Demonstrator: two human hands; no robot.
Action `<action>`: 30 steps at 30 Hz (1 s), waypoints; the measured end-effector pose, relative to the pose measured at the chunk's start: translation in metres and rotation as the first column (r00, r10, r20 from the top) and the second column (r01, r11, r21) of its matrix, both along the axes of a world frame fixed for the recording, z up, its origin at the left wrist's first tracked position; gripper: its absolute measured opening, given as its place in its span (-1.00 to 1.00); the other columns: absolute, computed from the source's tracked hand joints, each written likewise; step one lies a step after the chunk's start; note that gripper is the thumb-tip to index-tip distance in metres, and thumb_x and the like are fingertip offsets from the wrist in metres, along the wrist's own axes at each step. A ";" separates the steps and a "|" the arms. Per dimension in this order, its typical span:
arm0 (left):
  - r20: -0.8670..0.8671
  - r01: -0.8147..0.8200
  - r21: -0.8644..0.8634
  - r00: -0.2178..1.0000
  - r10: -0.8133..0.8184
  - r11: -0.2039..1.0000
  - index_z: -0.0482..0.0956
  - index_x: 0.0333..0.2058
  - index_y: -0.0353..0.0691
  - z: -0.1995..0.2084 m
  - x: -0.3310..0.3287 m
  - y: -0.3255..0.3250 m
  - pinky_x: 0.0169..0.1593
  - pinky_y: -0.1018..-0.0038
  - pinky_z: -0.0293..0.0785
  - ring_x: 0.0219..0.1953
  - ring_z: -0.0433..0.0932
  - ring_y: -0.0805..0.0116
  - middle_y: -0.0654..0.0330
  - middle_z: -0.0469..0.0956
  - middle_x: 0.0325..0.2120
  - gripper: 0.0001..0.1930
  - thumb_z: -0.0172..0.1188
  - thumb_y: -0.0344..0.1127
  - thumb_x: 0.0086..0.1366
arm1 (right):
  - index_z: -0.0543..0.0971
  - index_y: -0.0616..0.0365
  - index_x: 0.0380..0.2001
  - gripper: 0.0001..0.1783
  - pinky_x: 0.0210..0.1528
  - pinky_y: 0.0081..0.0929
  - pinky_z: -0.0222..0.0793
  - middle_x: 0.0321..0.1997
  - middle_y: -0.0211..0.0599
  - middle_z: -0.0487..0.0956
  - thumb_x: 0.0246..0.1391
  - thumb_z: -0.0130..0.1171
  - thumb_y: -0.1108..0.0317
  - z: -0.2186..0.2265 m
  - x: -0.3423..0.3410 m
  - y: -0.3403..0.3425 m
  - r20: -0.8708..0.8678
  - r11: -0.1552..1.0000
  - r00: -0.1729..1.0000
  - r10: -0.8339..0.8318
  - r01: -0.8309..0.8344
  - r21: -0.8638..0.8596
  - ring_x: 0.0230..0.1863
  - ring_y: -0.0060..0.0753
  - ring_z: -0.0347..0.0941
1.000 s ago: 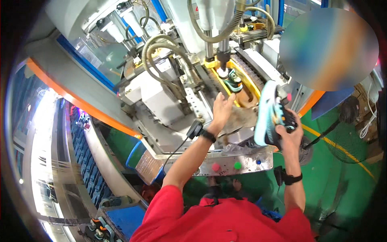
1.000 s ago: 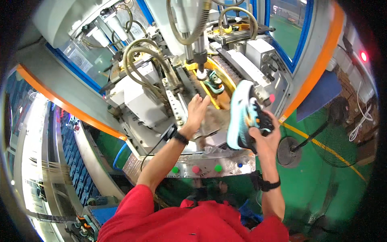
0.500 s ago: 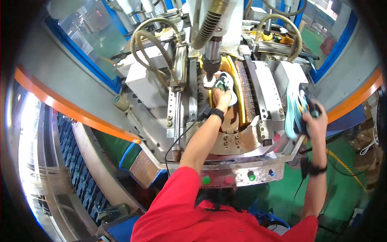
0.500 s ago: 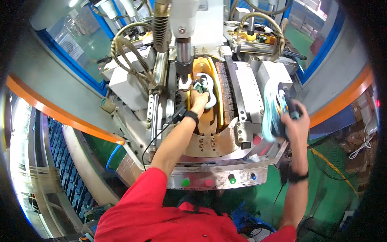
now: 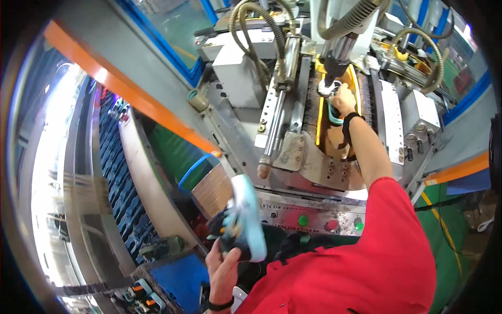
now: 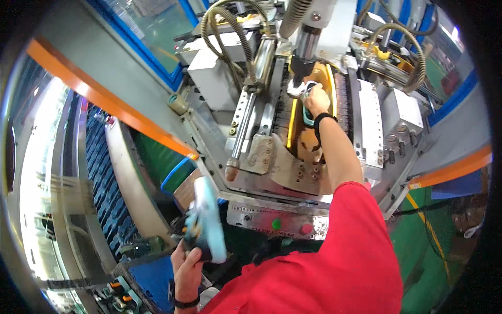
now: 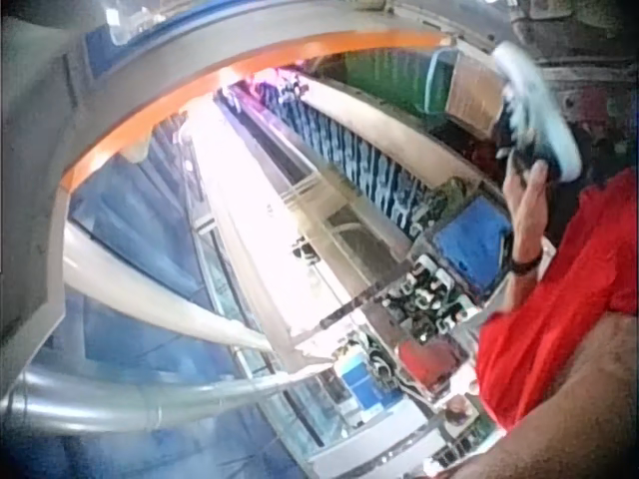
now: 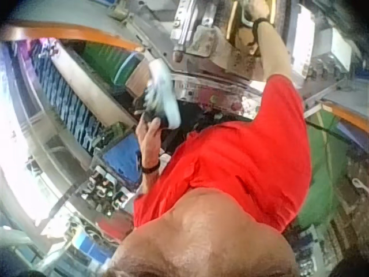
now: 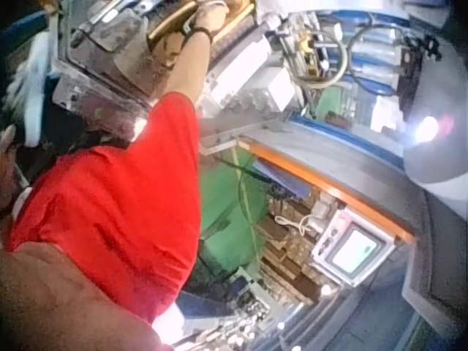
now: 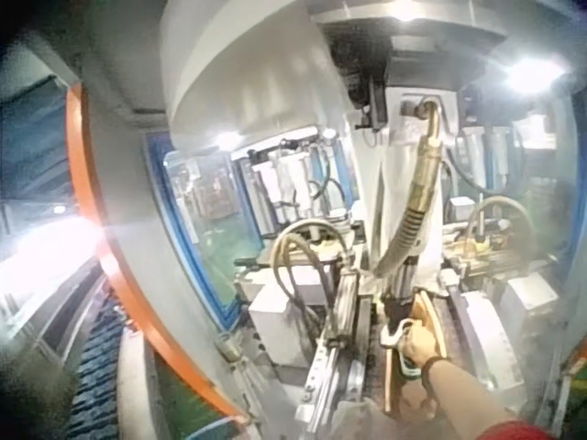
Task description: Operating a sole-pressing machine to attach soles to shoes in a factory assembly line.
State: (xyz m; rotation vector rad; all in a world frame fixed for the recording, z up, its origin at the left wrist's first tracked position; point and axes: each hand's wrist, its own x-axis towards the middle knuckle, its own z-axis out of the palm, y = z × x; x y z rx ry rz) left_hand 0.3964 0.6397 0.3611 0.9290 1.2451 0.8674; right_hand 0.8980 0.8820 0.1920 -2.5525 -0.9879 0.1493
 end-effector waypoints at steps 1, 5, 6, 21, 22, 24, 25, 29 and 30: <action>-0.116 -0.090 0.068 0.988 0.097 0.994 0.40 0.01 -0.40 0.003 -0.008 -0.012 -0.11 0.55 0.45 -0.25 0.52 0.48 0.22 0.53 -0.22 -0.59 0.18 -0.39 0.20 | 0.24 0.29 -0.06 -0.49 -0.05 -0.12 0.46 -0.15 0.20 0.57 -0.02 0.15 0.27 -0.012 -0.004 0.008 0.008 0.999 1.000 0.019 -0.019 -0.045 -0.10 0.13 0.55; 0.044 -0.491 -0.038 0.869 0.492 0.871 0.44 -0.03 -0.38 -0.023 -0.059 -0.088 -0.25 0.53 0.46 -0.32 0.50 0.49 0.25 0.53 -0.29 -0.67 0.17 -0.44 0.23 | 0.16 0.34 0.00 -0.45 -0.08 0.00 0.46 -0.13 0.27 0.55 0.05 0.08 0.25 0.017 -0.027 0.000 -0.091 0.995 0.991 0.095 -0.094 0.018 -0.11 0.19 0.54; -0.111 -0.478 0.006 0.873 0.476 0.878 0.44 -0.03 -0.36 -0.027 -0.059 -0.102 -0.26 0.54 0.46 -0.32 0.50 0.48 0.26 0.52 -0.29 -0.67 0.16 -0.44 0.23 | 0.16 0.33 0.04 -0.41 -0.08 -0.01 0.45 -0.16 0.25 0.56 0.04 0.07 0.22 0.024 -0.038 -0.009 0.014 0.987 0.987 0.163 -0.163 -0.007 -0.11 0.23 0.53; 0.165 -0.770 -0.420 0.456 0.874 0.481 0.53 -0.17 -0.39 -0.162 -0.102 -0.284 -0.22 0.33 0.58 -0.32 0.60 0.29 0.14 0.58 -0.34 -0.73 0.25 -0.35 0.22 | 0.48 0.13 -0.32 -0.89 -0.12 -0.11 0.37 -0.22 -0.06 0.45 0.04 0.05 0.42 -0.126 -0.306 -0.250 0.029 0.283 0.285 0.958 -0.957 0.061 -0.12 0.05 0.40; 0.143 -0.800 -0.439 0.387 0.911 0.409 0.53 -0.18 -0.40 -0.173 -0.112 -0.302 -0.23 0.30 0.58 -0.33 0.60 0.27 0.13 0.58 -0.34 -0.74 0.26 -0.35 0.21 | 0.48 0.13 -0.33 -0.89 -0.11 -0.12 0.36 -0.22 -0.06 0.45 0.03 0.06 0.42 -0.129 -0.305 -0.250 0.062 0.273 0.277 0.959 -0.960 0.059 -0.12 0.06 0.39; 0.106 -0.855 -0.453 0.231 0.967 0.254 0.53 -0.19 -0.41 -0.211 -0.141 -0.340 -0.25 0.23 0.60 -0.33 0.61 0.20 0.08 0.59 -0.33 -0.73 0.28 -0.38 0.19 | 0.47 0.14 -0.34 -0.90 -0.12 -0.12 0.34 -0.24 -0.06 0.46 0.01 0.07 0.44 -0.144 -0.297 -0.243 0.168 0.269 0.281 0.945 -0.959 0.093 -0.15 0.06 0.40; 0.041 -0.872 -0.456 0.177 0.983 0.176 0.53 -0.19 -0.43 -0.219 -0.156 -0.354 -0.25 0.20 0.61 -0.31 0.62 0.16 0.07 0.59 -0.32 -0.72 0.29 -0.38 0.17 | 0.46 0.15 -0.34 -0.90 -0.13 -0.11 0.33 -0.26 -0.06 0.46 0.00 0.07 0.45 -0.148 -0.298 -0.234 0.236 0.284 0.307 0.922 -0.951 0.124 -0.17 0.06 0.40; -0.105 -0.906 -0.408 -0.079 0.991 -0.115 0.57 -0.29 -0.38 -0.263 -0.224 -0.437 -0.43 0.28 0.60 -0.50 0.59 0.22 0.09 0.59 -0.42 -0.73 0.36 -0.36 0.06 | 0.49 0.23 -0.30 -0.87 -0.13 -0.24 0.34 -0.28 -0.08 0.50 0.04 0.07 0.47 -0.050 -0.385 -0.179 0.189 0.203 0.264 0.946 -0.934 0.293 -0.18 0.00 0.43; -0.127 -0.913 -0.367 -0.140 0.982 -0.177 0.57 -0.30 -0.38 -0.268 -0.242 -0.452 -0.45 0.29 0.59 -0.51 0.58 0.22 0.09 0.59 -0.43 -0.73 0.37 -0.37 0.05 | 0.49 0.25 -0.26 -0.85 -0.12 -0.26 0.36 -0.26 -0.08 0.51 0.08 0.07 0.46 -0.011 -0.423 -0.171 0.214 0.120 0.214 0.953 -0.915 0.385 -0.16 0.00 0.44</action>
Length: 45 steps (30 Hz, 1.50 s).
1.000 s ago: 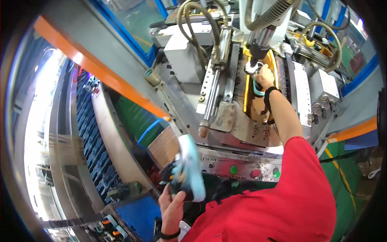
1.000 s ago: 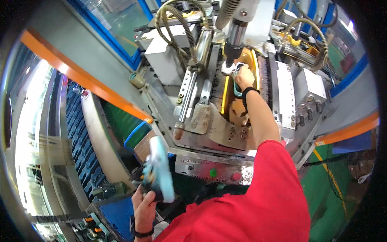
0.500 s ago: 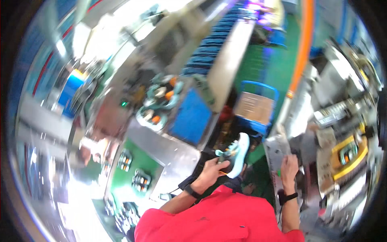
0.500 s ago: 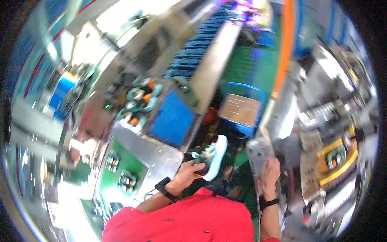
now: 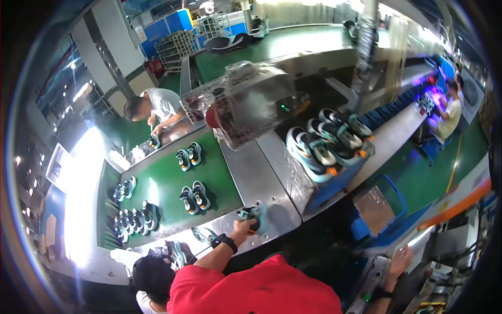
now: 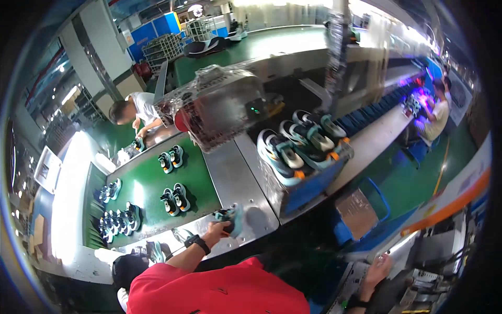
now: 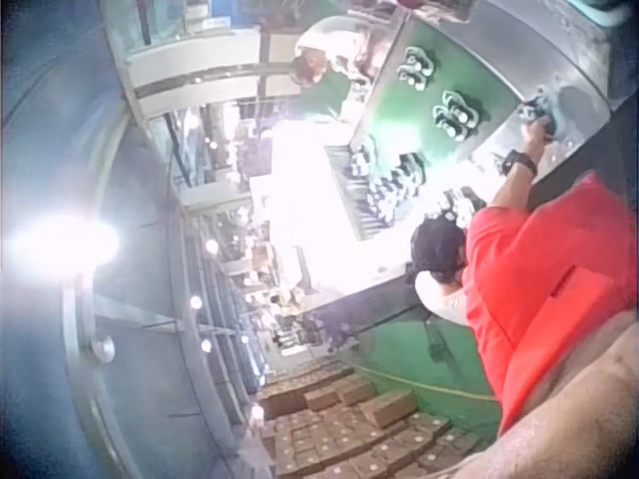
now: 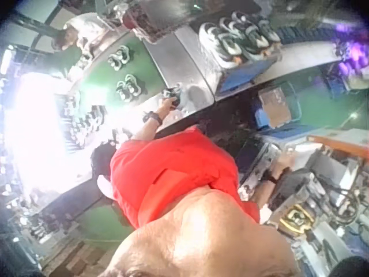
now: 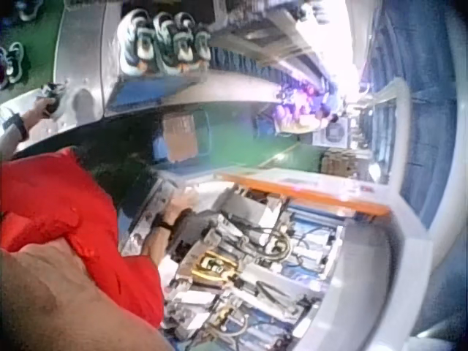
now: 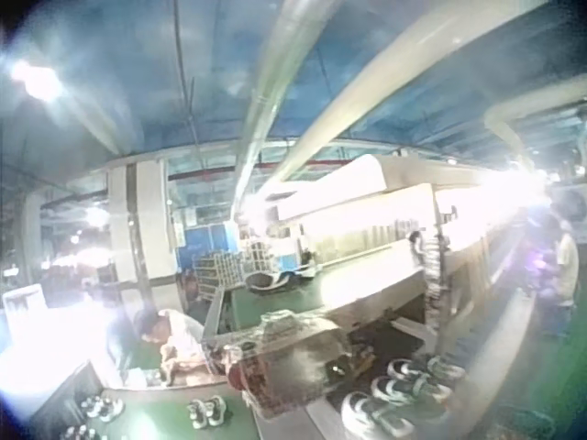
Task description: Operating a sole-pressing machine to attach soles to shoes in a factory assembly line.
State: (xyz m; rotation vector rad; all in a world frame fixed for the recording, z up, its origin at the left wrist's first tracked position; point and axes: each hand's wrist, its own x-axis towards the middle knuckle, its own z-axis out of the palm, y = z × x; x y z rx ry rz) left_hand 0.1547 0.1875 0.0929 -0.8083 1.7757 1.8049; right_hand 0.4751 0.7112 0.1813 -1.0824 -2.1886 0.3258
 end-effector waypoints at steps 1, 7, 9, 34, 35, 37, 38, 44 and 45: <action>-0.042 -0.050 -0.024 0.998 0.049 0.998 0.57 -0.32 -0.38 -0.004 -0.022 -0.014 -0.46 0.29 0.58 -0.53 0.58 0.22 0.09 0.59 -0.44 -0.74 0.37 -0.38 0.03 | 0.49 0.26 -0.27 -0.87 -0.19 -0.32 0.36 -0.28 -0.11 0.51 0.12 0.05 0.47 0.036 -0.042 0.009 -0.049 0.991 0.996 0.072 -0.066 0.119 -0.27 -0.08 0.44; -0.270 -0.250 -0.362 0.950 0.156 0.898 0.43 -0.25 -0.43 -0.103 -0.142 -0.144 -0.45 0.26 0.49 -0.51 0.57 0.14 -0.03 0.56 -0.46 -0.57 0.34 -0.32 -0.08 | 0.52 0.22 -0.18 -0.73 -0.23 -0.45 0.36 -0.29 -0.24 0.55 -0.03 0.15 0.57 0.313 -0.366 -0.097 0.129 0.671 0.742 0.657 -0.655 0.348 -0.32 -0.36 0.43; -0.416 -0.302 -0.651 0.909 0.004 0.696 0.32 -0.11 -0.47 -0.138 -0.164 -0.168 -0.28 0.14 0.49 -0.38 0.57 -0.10 -0.18 0.55 -0.32 -0.41 0.32 -0.24 -0.06 | 0.50 0.20 -0.05 -0.56 0.01 -0.36 0.37 -0.09 -0.16 0.57 -0.10 0.21 0.57 0.361 -0.475 -0.146 0.186 0.491 0.565 0.804 -0.807 0.327 -0.05 -0.19 0.50; -0.362 -0.254 -0.624 0.932 0.015 0.739 0.25 0.17 -0.29 -0.137 -0.213 -0.178 0.09 0.18 0.36 0.04 0.45 -0.10 -0.17 0.43 0.03 -0.26 0.32 -0.12 0.06 | 0.53 0.20 0.01 -0.34 0.01 -0.37 0.41 -0.06 -0.11 0.59 -0.23 0.39 0.17 0.365 -0.851 -0.282 0.332 0.439 0.489 0.807 -0.872 0.218 -0.05 -0.26 0.50; -0.393 -0.225 -0.607 0.919 -0.041 0.762 0.23 0.17 -0.36 -0.132 -0.214 -0.179 0.16 0.18 0.29 0.11 0.38 -0.13 -0.23 0.37 0.07 -0.24 0.32 -0.13 0.06 | 0.54 0.20 0.01 -0.34 0.01 -0.41 0.40 -0.07 -0.11 0.59 -0.24 0.37 0.18 0.368 -0.841 -0.267 0.152 0.423 0.442 0.884 -0.895 0.141 -0.09 -0.27 0.52; -0.502 -0.385 -0.784 0.854 -0.134 0.486 0.20 0.16 -0.48 -0.155 -0.198 -0.177 0.24 0.19 0.17 0.18 0.26 -0.20 -0.30 0.28 0.12 -0.21 0.33 -0.14 0.06 | 0.60 0.20 -0.07 -0.47 -0.15 -0.46 0.47 -0.25 -0.24 0.63 -0.18 0.32 0.22 0.395 -0.793 -0.274 0.074 0.476 0.504 0.860 -0.847 0.237 -0.23 -0.43 0.55; -0.557 -0.387 -0.709 0.820 -0.130 0.590 0.19 0.17 -0.51 -0.114 -0.208 -0.149 0.25 0.20 0.15 0.19 0.25 -0.17 -0.29 0.28 0.12 -0.21 0.32 -0.15 0.10 | 0.62 0.18 -0.11 -0.54 -0.34 -0.52 0.47 -0.37 -0.33 0.63 -0.13 0.28 0.22 0.413 -0.761 -0.256 -0.072 0.507 0.502 0.862 -0.859 0.074 -0.33 -0.56 0.52; -0.545 0.501 0.195 0.770 -0.331 0.843 0.29 0.15 -0.45 0.120 -0.147 0.009 0.21 0.16 0.27 0.12 0.41 0.00 -0.18 0.42 0.04 -0.38 0.14 -0.07 0.30 | 0.67 0.17 -0.24 -0.68 -0.54 -0.59 0.36 -0.47 -0.37 0.60 -0.09 0.23 0.27 0.457 -0.531 -0.201 -0.449 0.521 0.441 0.777 -0.851 0.067 -0.51 -0.60 0.44; -0.505 0.601 0.460 0.782 -0.364 0.653 0.29 0.17 -0.39 0.147 -0.137 0.045 0.22 0.11 0.27 0.13 0.40 -0.02 -0.17 0.41 0.06 -0.37 0.12 0.00 0.31 | 0.66 0.15 -0.22 -0.70 -0.55 -0.66 0.31 -0.44 -0.39 0.62 -0.07 0.21 0.31 0.448 -0.504 -0.173 -0.493 0.476 0.331 0.805 -0.856 0.202 -0.50 -0.64 0.44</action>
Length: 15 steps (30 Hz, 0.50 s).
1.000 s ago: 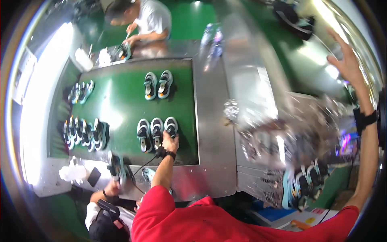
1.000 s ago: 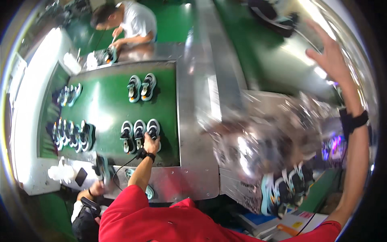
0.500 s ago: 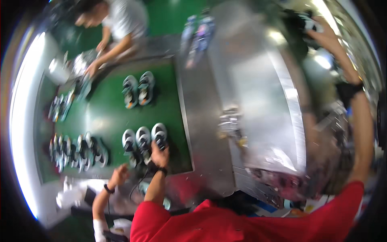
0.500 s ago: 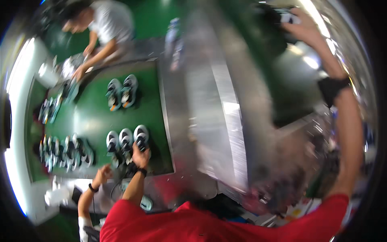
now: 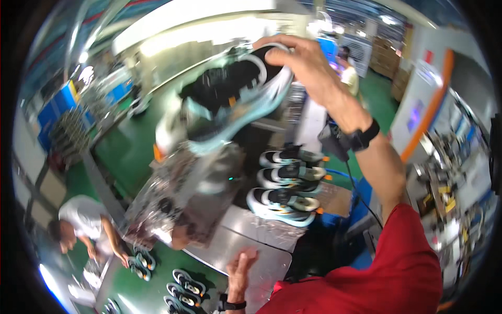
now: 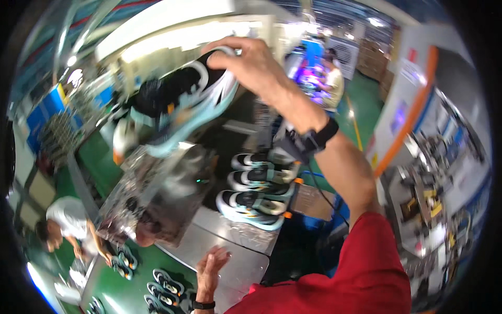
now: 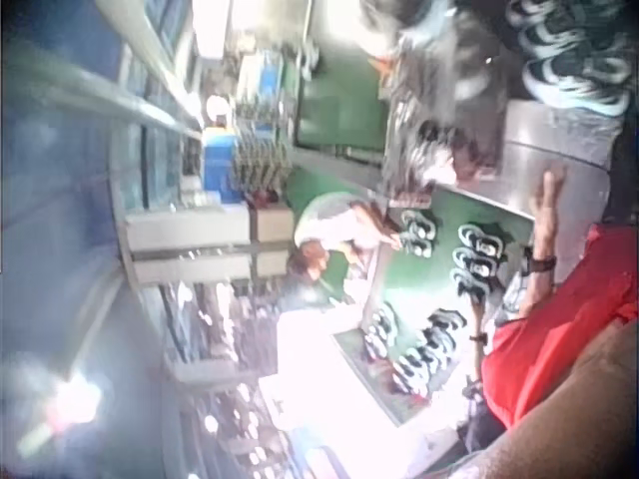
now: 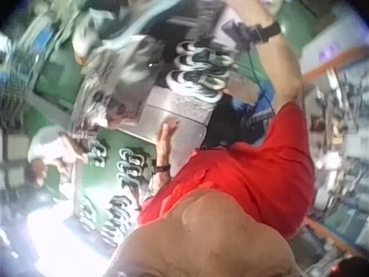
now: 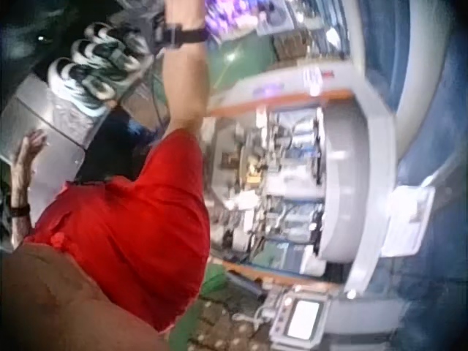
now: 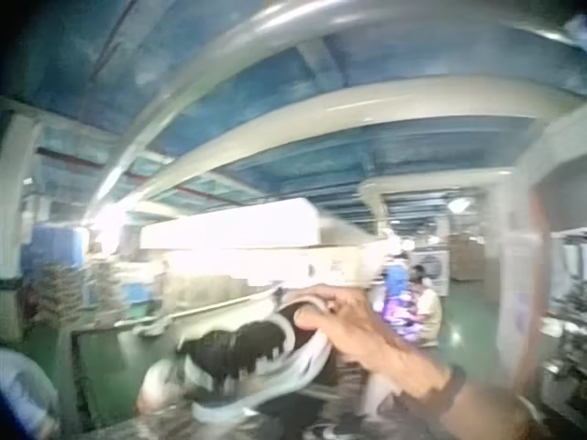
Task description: Operating a sole-pressing machine to attach soles to shoes in a factory assembly line.
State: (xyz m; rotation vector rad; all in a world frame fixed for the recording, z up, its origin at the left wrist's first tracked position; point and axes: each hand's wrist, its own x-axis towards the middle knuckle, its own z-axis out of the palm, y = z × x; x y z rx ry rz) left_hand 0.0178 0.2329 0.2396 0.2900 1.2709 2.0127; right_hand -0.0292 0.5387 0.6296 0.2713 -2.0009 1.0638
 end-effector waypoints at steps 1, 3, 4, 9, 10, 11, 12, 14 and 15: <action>0.020 0.149 0.184 0.988 -0.155 0.972 0.28 0.18 -0.34 0.025 0.010 0.032 0.23 0.04 0.24 0.15 0.37 -0.09 -0.18 0.37 0.10 -0.34 0.08 0.07 0.32 | 0.65 0.15 -0.21 -0.70 -0.53 -0.66 0.31 -0.45 -0.40 0.61 -0.06 0.20 0.33 -0.008 0.030 0.013 -0.024 0.999 1.000 0.006 -0.007 -0.051 -0.49 -0.66 0.44; 0.026 0.375 0.435 0.903 -0.428 0.818 0.21 0.23 -0.32 0.079 0.031 0.090 0.27 -0.04 0.17 0.18 0.32 -0.20 -0.18 0.28 0.17 -0.21 0.00 0.25 0.27 | 0.64 0.17 -0.20 -0.70 -0.44 -0.68 0.33 -0.44 -0.42 0.62 -0.05 0.20 0.35 -0.032 0.099 0.023 0.042 0.989 0.998 -0.045 0.051 -0.138 -0.46 -0.69 0.45; 0.033 0.439 0.501 0.851 -0.523 0.746 0.14 0.26 -0.34 0.107 0.045 0.115 0.30 -0.05 0.13 0.19 0.29 -0.24 -0.17 0.24 0.21 -0.10 -0.03 0.36 0.23 | 0.64 0.18 -0.20 -0.70 -0.38 -0.70 0.35 -0.42 -0.42 0.62 -0.06 0.20 0.34 -0.047 0.132 0.028 0.139 0.977 0.987 -0.076 0.102 -0.186 -0.44 -0.70 0.46; 0.044 0.721 0.555 0.473 -0.880 0.415 0.01 0.31 -0.33 0.150 0.158 0.206 0.16 0.01 0.35 0.07 0.40 -0.17 -0.18 0.18 0.23 0.04 -0.20 0.50 0.16 | 0.55 0.27 -0.08 -0.64 -0.01 -0.52 0.35 -0.22 -0.30 0.61 0.02 0.13 0.38 -0.131 0.327 0.048 0.282 0.931 0.920 -0.271 0.325 -0.164 -0.14 -0.54 0.47; -0.068 0.794 0.448 0.489 -0.870 0.411 0.03 0.30 -0.32 0.143 0.187 0.217 0.11 0.05 0.40 0.04 0.43 -0.13 -0.17 0.19 0.22 -0.03 -0.20 0.44 0.22 | 0.49 0.27 -0.01 -0.59 -0.01 -0.52 0.36 -0.18 -0.25 0.60 0.06 0.11 0.35 -0.146 0.364 0.048 0.321 0.867 0.856 -0.405 0.471 -0.163 -0.10 -0.52 0.47; -0.080 0.800 0.475 0.453 -0.888 0.366 0.08 0.28 -0.33 0.147 0.220 0.223 0.09 0.13 0.43 0.02 0.45 -0.04 -0.17 0.21 0.21 -0.18 -0.14 0.26 0.30 | 0.46 0.29 0.03 -0.57 -0.01 -0.51 0.36 -0.14 -0.21 0.59 0.09 0.10 0.33 -0.161 0.407 0.043 0.355 0.767 0.795 -0.492 0.589 -0.255 -0.08 -0.50 0.46; 0.097 0.779 0.535 0.328 -0.940 0.327 0.11 0.26 -0.34 0.141 0.242 0.241 0.10 0.20 0.42 0.04 0.45 0.04 -0.12 0.28 0.18 -0.28 -0.11 0.14 0.35 | 0.43 0.31 0.06 -0.54 0.00 -0.51 0.37 -0.10 -0.17 0.58 0.12 0.09 0.30 -0.179 0.448 0.035 0.393 0.644 0.728 -0.562 0.683 -0.344 -0.05 -0.48 0.46; 0.178 0.805 0.436 0.361 -0.916 0.402 0.24 0.22 -0.30 0.122 0.293 0.272 0.09 0.16 0.41 -0.01 0.48 0.02 -0.09 0.38 0.10 -0.32 -0.11 0.16 0.35 | 0.34 0.31 0.14 -0.47 0.02 -0.49 0.38 -0.03 -0.13 0.54 0.17 0.06 0.25 -0.225 0.517 0.022 0.248 0.518 0.636 -0.731 0.754 -0.404 0.01 -0.44 0.44; 0.074 0.833 0.391 0.396 -0.915 0.392 0.26 0.19 -0.28 0.113 0.315 0.291 0.08 0.17 0.42 -0.01 0.49 0.08 -0.02 0.43 0.06 -0.46 -0.18 0.01 0.43 | 0.27 0.30 0.20 -0.41 0.04 -0.47 0.38 0.03 -0.12 0.51 0.20 0.05 0.19 -0.238 0.550 0.008 0.224 0.520 0.701 -0.677 0.671 -0.529 0.06 -0.43 0.41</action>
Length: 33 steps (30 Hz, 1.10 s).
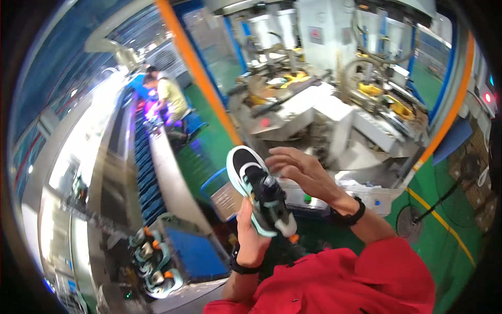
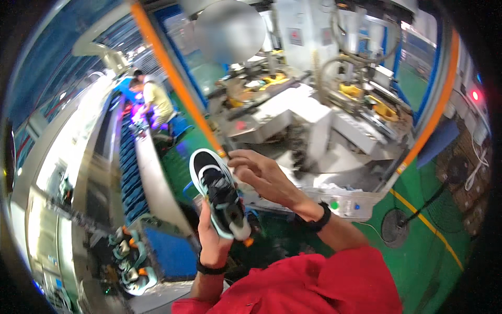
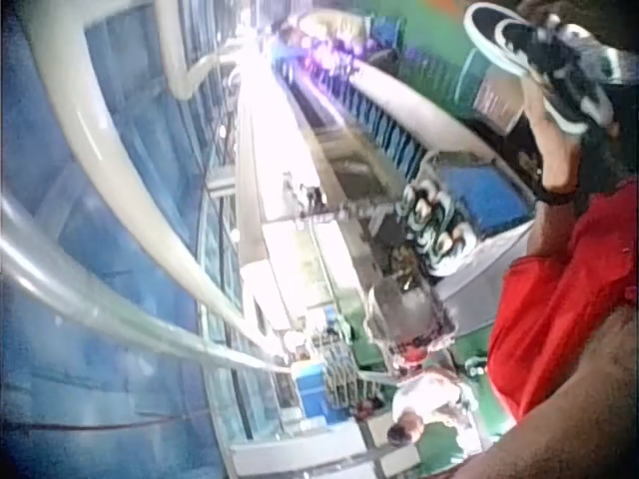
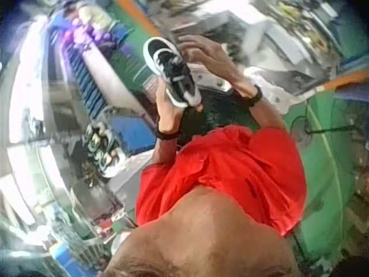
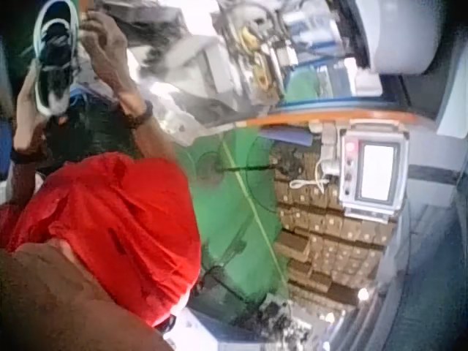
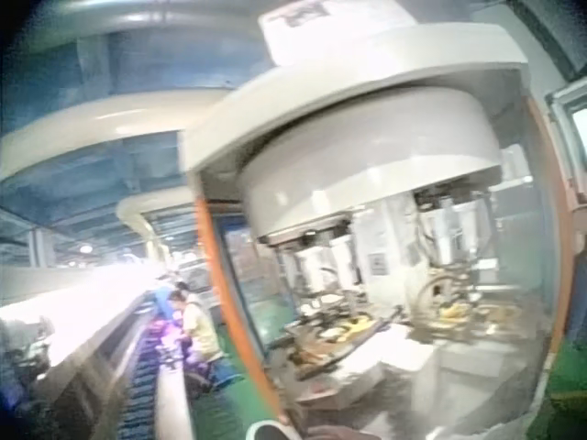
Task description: Operating a sole-pressing machine to attach soles to shoes in a factory assembly line.
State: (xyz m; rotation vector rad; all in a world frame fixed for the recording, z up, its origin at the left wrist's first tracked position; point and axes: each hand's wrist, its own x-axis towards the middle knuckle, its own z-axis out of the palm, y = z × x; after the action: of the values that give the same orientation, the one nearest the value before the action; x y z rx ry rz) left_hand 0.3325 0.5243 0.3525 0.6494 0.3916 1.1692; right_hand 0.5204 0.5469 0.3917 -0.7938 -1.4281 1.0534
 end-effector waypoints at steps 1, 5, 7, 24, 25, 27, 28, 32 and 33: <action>-0.087 -0.019 0.054 0.996 0.024 0.998 0.29 0.16 -0.27 -0.006 0.033 0.013 0.06 0.24 0.43 -0.03 0.51 0.19 0.05 0.47 0.02 -0.54 -0.16 -0.09 0.45 | 0.22 0.21 0.25 -0.31 -0.02 -0.48 0.41 0.09 -0.13 0.48 0.18 0.13 0.07 -0.015 0.036 -0.015 -0.206 0.993 0.975 0.086 -0.099 -0.057 0.04 -0.46 0.41; -0.437 0.013 0.169 0.897 0.063 0.986 0.31 0.12 -0.31 -0.020 0.165 0.041 -0.01 0.41 0.47 -0.11 0.53 0.34 0.10 0.49 -0.06 -0.61 0.00 -0.24 0.40 | 0.29 0.12 0.21 -0.12 -0.07 -0.50 0.39 -0.09 -0.29 0.48 -0.24 0.43 0.29 -0.058 0.117 -0.035 -0.035 0.891 0.892 -0.450 0.446 -0.082 -0.09 -0.55 0.40; -0.730 0.194 0.374 0.665 0.159 0.907 0.30 0.11 -0.40 -0.033 0.221 0.049 0.00 0.48 0.39 -0.09 0.48 0.39 0.14 0.51 -0.08 -0.55 0.02 -0.19 0.39 | 0.39 0.14 0.11 -0.22 -0.07 -0.52 0.39 -0.08 -0.30 0.49 -0.29 0.42 0.35 -0.087 0.165 -0.034 0.002 0.696 0.706 -0.708 0.698 -0.169 -0.10 -0.55 0.40; -0.984 0.366 0.175 0.090 0.153 0.914 -0.20 0.27 -0.58 -0.182 0.572 0.293 0.13 0.09 0.37 0.06 0.40 -0.25 -0.38 0.25 0.12 0.05 0.30 -0.08 0.06 | 0.44 0.28 0.03 -0.40 -0.05 -0.56 0.37 -0.12 -0.30 0.50 -0.22 0.21 0.49 -0.067 0.362 -0.087 0.278 -0.052 0.004 -0.960 0.980 -0.191 -0.16 -0.51 0.43; -0.984 0.334 0.180 0.048 0.174 0.925 -0.14 0.26 -0.53 -0.192 0.571 0.299 0.12 0.07 0.37 0.04 0.41 -0.29 -0.37 0.23 0.15 -0.01 0.28 -0.09 0.08 | 0.44 0.28 0.03 -0.40 -0.05 -0.56 0.37 -0.12 -0.30 0.50 -0.22 0.21 0.49 -0.062 0.362 -0.082 0.298 -0.066 -0.007 -0.955 0.980 -0.190 -0.16 -0.51 0.43; -0.990 0.291 0.143 0.047 0.135 0.946 0.06 0.17 -0.49 -0.194 0.556 0.331 0.09 0.11 0.40 -0.01 0.47 -0.22 -0.35 0.37 0.03 -0.20 0.24 -0.19 0.07 | 0.46 0.29 0.00 -0.41 -0.07 -0.56 0.37 -0.13 -0.29 0.50 -0.24 0.22 0.47 -0.053 0.382 -0.059 0.395 -0.030 -0.003 -0.919 0.998 -0.062 -0.18 -0.51 0.43; -0.983 0.253 0.175 0.095 0.156 0.951 0.20 0.06 -0.47 -0.201 0.543 0.344 0.04 0.13 0.43 -0.06 0.51 -0.18 -0.32 0.44 -0.06 -0.36 0.20 -0.25 0.06 | 0.48 0.30 -0.03 -0.42 -0.08 -0.55 0.37 -0.15 -0.30 0.51 -0.27 0.24 0.45 -0.055 0.401 -0.044 0.469 0.003 -0.014 -0.883 0.999 0.035 -0.19 -0.50 0.43; -0.518 0.298 -0.313 0.742 -0.426 0.902 0.56 -0.29 -0.39 -0.155 0.475 0.337 -0.23 0.34 0.49 -0.32 0.57 0.30 0.12 0.59 -0.36 -0.71 0.28 -0.47 -0.06 | 0.50 0.33 -0.07 -0.38 -0.15 -0.46 0.42 -0.27 -0.16 0.59 -0.31 0.33 0.30 -0.024 0.470 0.061 0.708 0.128 0.072 -0.702 0.991 0.026 -0.29 -0.37 0.52; -0.373 0.377 -0.322 0.792 -0.482 0.868 0.57 -0.23 -0.42 -0.145 0.441 0.326 -0.32 0.36 0.58 -0.35 0.63 0.29 0.12 0.61 -0.35 -0.79 0.21 -0.48 0.13 | 0.51 0.32 -0.09 -0.38 -0.20 -0.44 0.43 -0.29 -0.12 0.59 -0.32 0.33 0.26 -0.021 0.468 0.101 0.763 0.140 0.077 -0.641 0.990 0.018 -0.31 -0.32 0.53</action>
State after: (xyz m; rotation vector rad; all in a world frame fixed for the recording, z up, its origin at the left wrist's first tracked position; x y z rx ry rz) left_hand 0.7732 0.8503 0.2077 0.7520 0.7143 0.5113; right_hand 0.9881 0.6477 0.3706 -2.2872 -0.7044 0.0601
